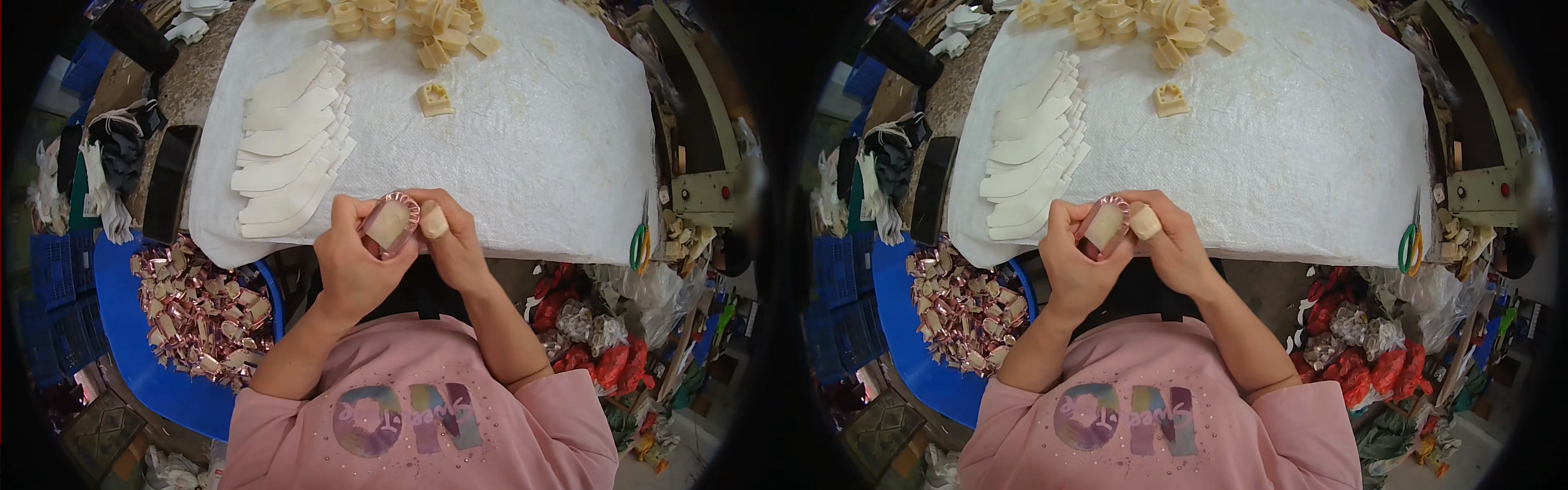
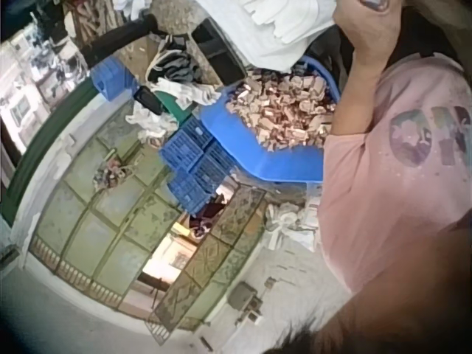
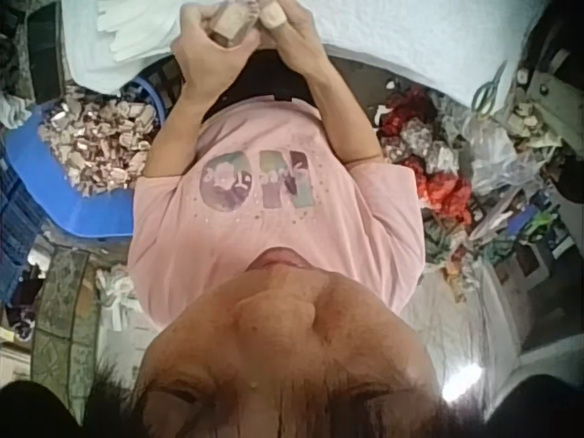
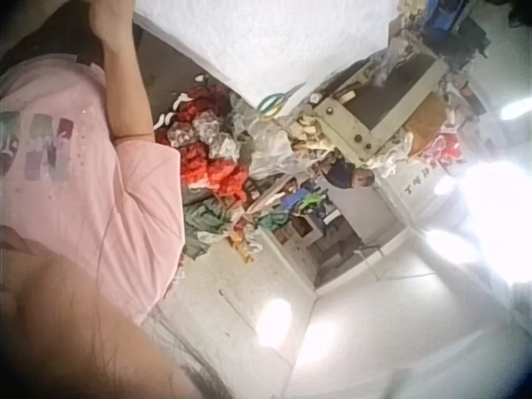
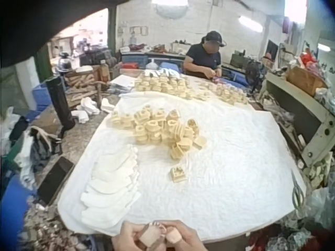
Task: Assemble shoe components by inserting white curved pieces into foam blocks and attaching pinkish decorative elements.
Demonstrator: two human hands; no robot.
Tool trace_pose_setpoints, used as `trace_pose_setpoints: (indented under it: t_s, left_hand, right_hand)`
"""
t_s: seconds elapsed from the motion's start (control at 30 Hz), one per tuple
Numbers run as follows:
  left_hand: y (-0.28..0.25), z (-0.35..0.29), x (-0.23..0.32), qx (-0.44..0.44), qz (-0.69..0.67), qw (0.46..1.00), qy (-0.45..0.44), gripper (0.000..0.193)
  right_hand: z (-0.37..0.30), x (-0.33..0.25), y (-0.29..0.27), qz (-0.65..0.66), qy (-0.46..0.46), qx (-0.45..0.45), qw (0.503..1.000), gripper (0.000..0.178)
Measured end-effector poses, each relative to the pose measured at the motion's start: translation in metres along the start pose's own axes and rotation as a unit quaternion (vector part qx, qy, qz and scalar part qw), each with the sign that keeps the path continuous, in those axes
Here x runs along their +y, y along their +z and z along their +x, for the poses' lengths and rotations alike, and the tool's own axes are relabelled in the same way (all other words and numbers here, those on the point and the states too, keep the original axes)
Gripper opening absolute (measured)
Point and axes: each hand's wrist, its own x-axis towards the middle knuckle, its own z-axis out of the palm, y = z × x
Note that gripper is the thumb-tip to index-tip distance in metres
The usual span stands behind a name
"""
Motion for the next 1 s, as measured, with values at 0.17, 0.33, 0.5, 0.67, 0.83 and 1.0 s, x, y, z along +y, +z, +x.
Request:
trace_pose_setpoints:
  t_s: [0.17, 0.33, 0.5, 0.67, 0.83, 1.0]
  left_hand:
    - [-0.020, -0.001, -0.001, -0.130, -0.346, 0.911, -0.181, 0.026]
    - [-0.027, -0.001, -0.008, -0.144, -0.199, 0.963, -0.112, 0.029]
    - [-0.032, -0.005, -0.008, -0.103, -0.273, 0.951, -0.100, 0.020]
    - [-0.050, -0.003, -0.006, -0.089, -0.290, 0.945, -0.121, 0.016]
    - [-0.106, -0.011, -0.027, 0.094, 0.031, 0.993, -0.057, 0.014]
    - [-0.200, -0.049, -0.069, 0.277, 0.342, 0.897, -0.052, 0.019]
  right_hand:
    - [0.010, -0.005, -0.007, 0.011, -0.118, -0.145, 0.982, 0.037]
    - [0.015, -0.017, -0.003, -0.187, -0.156, -0.089, 0.966, 0.023]
    - [0.019, -0.024, 0.009, -0.302, -0.229, -0.063, 0.923, 0.017]
    - [0.027, -0.025, 0.022, -0.262, -0.164, -0.100, 0.946, 0.017]
    - [0.060, -0.023, 0.031, -0.300, -0.226, -0.082, 0.923, 0.021]
    - [0.091, -0.014, 0.036, -0.400, -0.231, -0.004, 0.887, 0.026]
